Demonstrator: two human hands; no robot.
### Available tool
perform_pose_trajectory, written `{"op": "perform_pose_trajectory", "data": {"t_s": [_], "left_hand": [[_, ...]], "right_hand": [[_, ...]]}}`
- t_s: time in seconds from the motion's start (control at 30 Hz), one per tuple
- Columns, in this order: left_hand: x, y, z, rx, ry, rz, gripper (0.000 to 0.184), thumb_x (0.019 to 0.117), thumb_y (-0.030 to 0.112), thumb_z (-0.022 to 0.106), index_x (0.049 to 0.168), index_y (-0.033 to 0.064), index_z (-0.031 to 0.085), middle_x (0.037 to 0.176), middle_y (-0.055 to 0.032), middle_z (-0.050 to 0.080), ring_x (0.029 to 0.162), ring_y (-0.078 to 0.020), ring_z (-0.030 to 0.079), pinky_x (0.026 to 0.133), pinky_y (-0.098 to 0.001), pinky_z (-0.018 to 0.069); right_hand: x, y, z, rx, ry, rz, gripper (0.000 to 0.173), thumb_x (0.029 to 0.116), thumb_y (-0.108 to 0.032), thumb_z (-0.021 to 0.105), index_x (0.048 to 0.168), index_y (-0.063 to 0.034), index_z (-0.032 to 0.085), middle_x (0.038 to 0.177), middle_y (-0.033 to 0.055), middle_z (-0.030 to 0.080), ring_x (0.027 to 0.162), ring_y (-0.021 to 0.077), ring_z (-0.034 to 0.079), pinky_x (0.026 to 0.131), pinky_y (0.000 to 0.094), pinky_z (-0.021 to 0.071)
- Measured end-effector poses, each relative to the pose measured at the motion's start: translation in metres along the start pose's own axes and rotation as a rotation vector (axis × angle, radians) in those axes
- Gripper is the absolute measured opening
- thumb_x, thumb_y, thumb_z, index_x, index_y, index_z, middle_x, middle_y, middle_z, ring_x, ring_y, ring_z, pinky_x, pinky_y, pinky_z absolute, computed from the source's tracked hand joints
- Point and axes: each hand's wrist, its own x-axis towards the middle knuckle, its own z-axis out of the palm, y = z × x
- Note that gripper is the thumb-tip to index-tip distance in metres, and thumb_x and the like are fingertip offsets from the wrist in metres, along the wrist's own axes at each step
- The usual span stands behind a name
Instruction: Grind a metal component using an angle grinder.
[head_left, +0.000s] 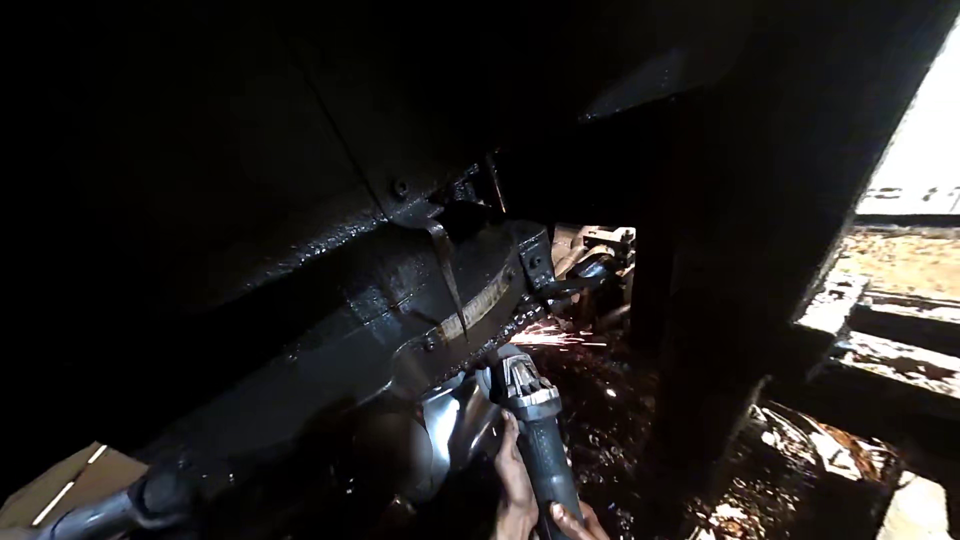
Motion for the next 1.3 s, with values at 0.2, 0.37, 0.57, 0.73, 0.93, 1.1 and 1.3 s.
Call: {"op": "perform_pose_trajectory", "data": {"t_s": [0.2,0.37,0.57,0.73,0.93,1.1,1.3], "left_hand": [[0.001,0.000,0.002,0.003,-0.027,-0.025,0.044,0.1103,0.036,0.029,0.126,0.0033,0.054,0.092,-0.0113,0.070,0.072,-0.0200,0.071,0.062,-0.0379,0.0621],[0.000,-0.006,0.000,0.039,0.017,-0.040,0.045,0.1111,0.035,0.031,0.128,0.0021,0.056,0.098,-0.0115,0.069,0.080,-0.0178,0.071,0.069,-0.0360,0.0616],[0.001,-0.007,0.001,0.024,0.010,-0.080,0.050,0.1111,0.040,0.028,0.130,0.0029,0.056,0.098,-0.0127,0.069,0.076,-0.0205,0.070,0.066,-0.0382,0.0613],[0.003,-0.011,0.003,0.025,0.006,-0.081,0.046,0.1107,0.037,0.031,0.133,0.0036,0.054,0.102,-0.0132,0.068,0.080,-0.0211,0.069,0.069,-0.0392,0.0607],[0.005,-0.015,0.004,0.007,0.013,-0.106,0.048,0.1104,0.040,0.033,0.131,0.0030,0.055,0.100,-0.0151,0.069,0.078,-0.0230,0.070,0.067,-0.0403,0.0616],[0.009,-0.020,0.000,-0.009,-0.014,-0.125,0.051,0.1103,0.043,0.031,0.130,0.0030,0.056,0.098,-0.0151,0.069,0.077,-0.0238,0.070,0.068,-0.0411,0.0612],[0.006,-0.023,-0.001,-0.070,-0.034,-0.083,0.052,0.1103,0.041,0.026,0.136,0.0037,0.052,0.103,-0.0109,0.069,0.083,-0.0175,0.070,0.073,-0.0365,0.0611]], "right_hand": [[0.001,-0.004,0.000,0.023,-0.013,0.014,0.036,0.0892,-0.037,0.066,0.108,-0.0062,0.061,0.076,0.0043,0.072,0.060,0.0168,0.069,0.057,0.0347,0.0603],[-0.002,-0.003,-0.002,0.051,-0.018,0.032,0.038,0.0896,-0.040,0.066,0.108,-0.0066,0.061,0.076,0.0046,0.073,0.060,0.0165,0.069,0.058,0.0341,0.0605],[-0.001,-0.007,-0.004,0.065,-0.032,0.049,0.040,0.0884,-0.040,0.068,0.109,-0.0069,0.060,0.076,0.0048,0.073,0.061,0.0164,0.070,0.059,0.0338,0.0608],[0.001,-0.009,-0.008,0.068,-0.056,0.035,0.041,0.0882,-0.046,0.070,0.106,-0.0103,0.063,0.076,0.0035,0.073,0.061,0.0152,0.070,0.059,0.0331,0.0608],[0.001,-0.008,-0.012,0.082,-0.073,0.023,0.040,0.0876,-0.049,0.072,0.106,-0.0136,0.064,0.076,0.0027,0.074,0.060,0.0143,0.070,0.058,0.0322,0.0607],[0.002,-0.006,-0.014,0.036,-0.021,0.024,0.046,0.0863,-0.048,0.072,0.108,-0.0089,0.062,0.076,0.0040,0.073,0.061,0.0163,0.070,0.059,0.0352,0.0610],[0.002,-0.006,-0.019,-0.100,0.003,-0.053,0.027,0.0904,-0.034,0.067,0.103,-0.0097,0.065,0.077,0.0005,0.074,0.062,0.0138,0.070,0.061,0.0338,0.0615]]}}
